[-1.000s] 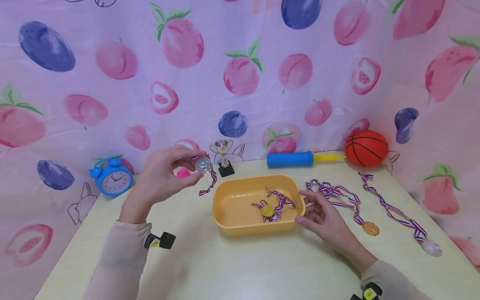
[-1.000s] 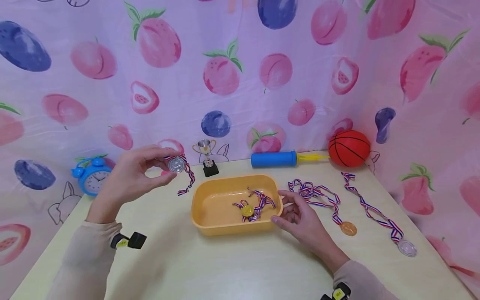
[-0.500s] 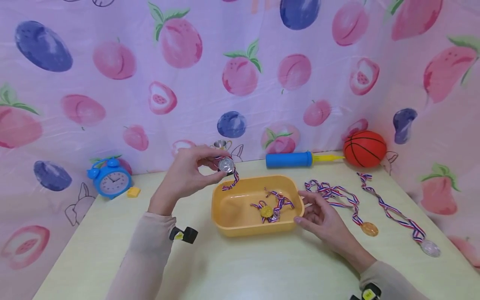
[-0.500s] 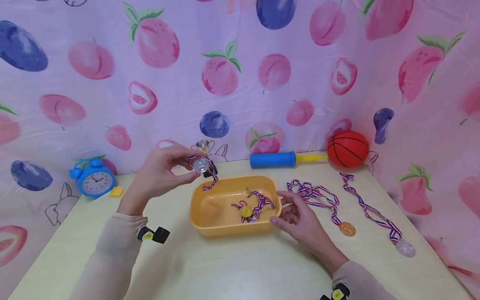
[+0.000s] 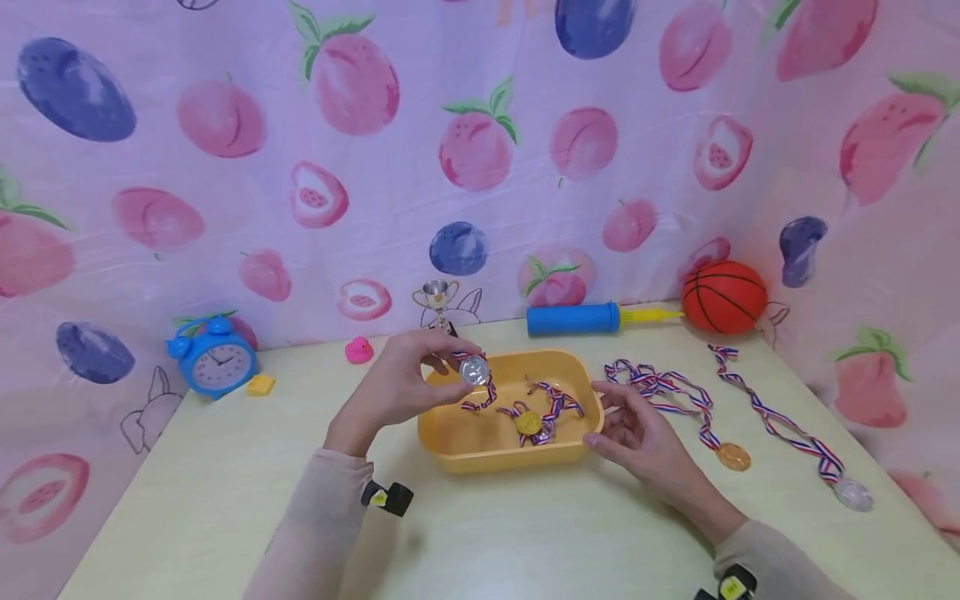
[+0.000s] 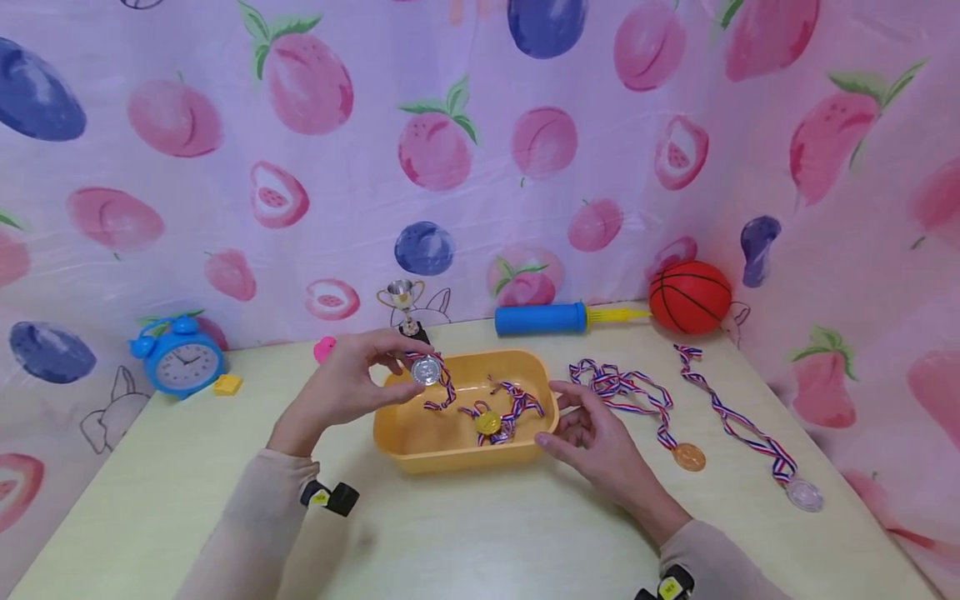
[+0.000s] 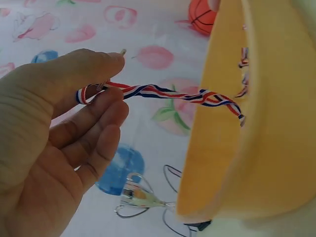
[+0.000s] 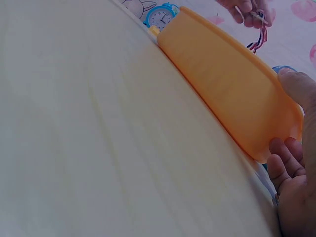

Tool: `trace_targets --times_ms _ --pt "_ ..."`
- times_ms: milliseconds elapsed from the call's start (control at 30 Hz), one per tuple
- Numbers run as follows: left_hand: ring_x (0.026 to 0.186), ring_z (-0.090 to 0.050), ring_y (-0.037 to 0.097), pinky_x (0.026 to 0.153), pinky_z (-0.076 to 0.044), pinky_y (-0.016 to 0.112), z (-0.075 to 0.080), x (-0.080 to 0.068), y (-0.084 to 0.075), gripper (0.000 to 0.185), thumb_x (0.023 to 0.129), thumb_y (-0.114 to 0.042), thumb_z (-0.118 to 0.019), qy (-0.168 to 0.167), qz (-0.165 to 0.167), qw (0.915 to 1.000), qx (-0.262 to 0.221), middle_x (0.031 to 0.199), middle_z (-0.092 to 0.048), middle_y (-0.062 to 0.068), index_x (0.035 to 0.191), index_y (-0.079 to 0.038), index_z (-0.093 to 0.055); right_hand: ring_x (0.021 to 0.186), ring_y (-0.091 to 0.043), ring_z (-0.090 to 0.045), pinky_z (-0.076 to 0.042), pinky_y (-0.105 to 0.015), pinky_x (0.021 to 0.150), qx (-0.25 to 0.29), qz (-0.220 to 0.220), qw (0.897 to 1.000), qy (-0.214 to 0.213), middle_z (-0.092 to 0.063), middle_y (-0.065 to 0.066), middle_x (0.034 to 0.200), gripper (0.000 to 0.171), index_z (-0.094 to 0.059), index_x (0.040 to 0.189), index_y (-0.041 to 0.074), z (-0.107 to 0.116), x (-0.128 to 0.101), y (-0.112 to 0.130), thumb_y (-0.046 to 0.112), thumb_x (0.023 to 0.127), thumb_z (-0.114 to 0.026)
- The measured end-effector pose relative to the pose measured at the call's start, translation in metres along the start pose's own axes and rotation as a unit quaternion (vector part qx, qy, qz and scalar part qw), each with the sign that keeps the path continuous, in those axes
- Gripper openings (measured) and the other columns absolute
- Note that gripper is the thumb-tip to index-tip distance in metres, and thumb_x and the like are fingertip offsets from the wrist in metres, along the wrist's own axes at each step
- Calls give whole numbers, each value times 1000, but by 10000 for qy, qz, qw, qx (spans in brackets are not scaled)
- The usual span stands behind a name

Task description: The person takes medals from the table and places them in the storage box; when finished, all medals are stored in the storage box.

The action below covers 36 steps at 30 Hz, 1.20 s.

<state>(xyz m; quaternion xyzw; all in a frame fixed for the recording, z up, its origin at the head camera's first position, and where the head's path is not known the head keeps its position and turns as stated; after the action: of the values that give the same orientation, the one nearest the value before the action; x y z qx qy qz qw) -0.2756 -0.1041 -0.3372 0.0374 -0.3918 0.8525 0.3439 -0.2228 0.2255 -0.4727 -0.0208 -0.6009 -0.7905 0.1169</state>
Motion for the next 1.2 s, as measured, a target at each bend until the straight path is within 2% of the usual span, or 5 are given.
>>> trace_targets --times_ms 233,567,733,967,1200 --pt "113 -71 28 97 -62 45 -17 -11 17 53 87 -20 -98 571 421 9963 476 121 -79 -4 137 -16 -80 110 -29 -67 -61 -21 92 61 18 10000 39 -58 -17 140 71 -51 161 18 0 0 -1 21 100 -88" --pt "129 -65 30 100 -59 52 -9 -45 35 52 87 -26 -96 -437 362 9964 633 138 -69 6 136 -18 -79 110 -30 -67 -61 -21 92 5 5 10000 45 -58 -17 139 72 -50 162 18 -1 0 2 21 100 -87" --pt "141 -57 30 107 -56 54 -10 -60 47 67 86 -33 -97 -807 641 9933 531 152 -59 11 146 -16 -72 111 -30 -67 -60 -21 92 -18 -33 10000 39 -58 -17 140 73 -50 163 19 -1 0 0 23 100 -87" --pt "141 -56 36 110 -56 62 -19 -75 60 80 85 -33 -97 -1032 1079 9888 -84 157 -54 9 156 -17 -62 110 -29 -67 -61 -21 92 -11 -28 10000 43 -58 -18 141 74 -50 163 18 -1 0 0 22 100 -87" --pt "138 -61 34 111 -57 57 -39 -89 74 78 89 -33 -94 -816 1561 9834 -439 156 -55 9 157 -17 -59 110 -29 -67 -60 -20 91 4 -28 10000 30 -59 -18 140 74 -49 163 18 -2 -1 0 21 100 -87"
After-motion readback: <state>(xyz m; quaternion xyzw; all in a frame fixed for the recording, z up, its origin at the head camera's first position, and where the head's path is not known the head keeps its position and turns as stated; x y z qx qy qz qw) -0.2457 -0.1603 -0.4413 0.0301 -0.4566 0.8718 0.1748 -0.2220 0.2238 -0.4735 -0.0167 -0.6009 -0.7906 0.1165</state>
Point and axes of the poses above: each hand's wrist, its own x-axis towards the middle knuckle, its own z-axis out of the back of the hand, y = z × x, the point moved 5 cm from there along x, towards the middle knuckle
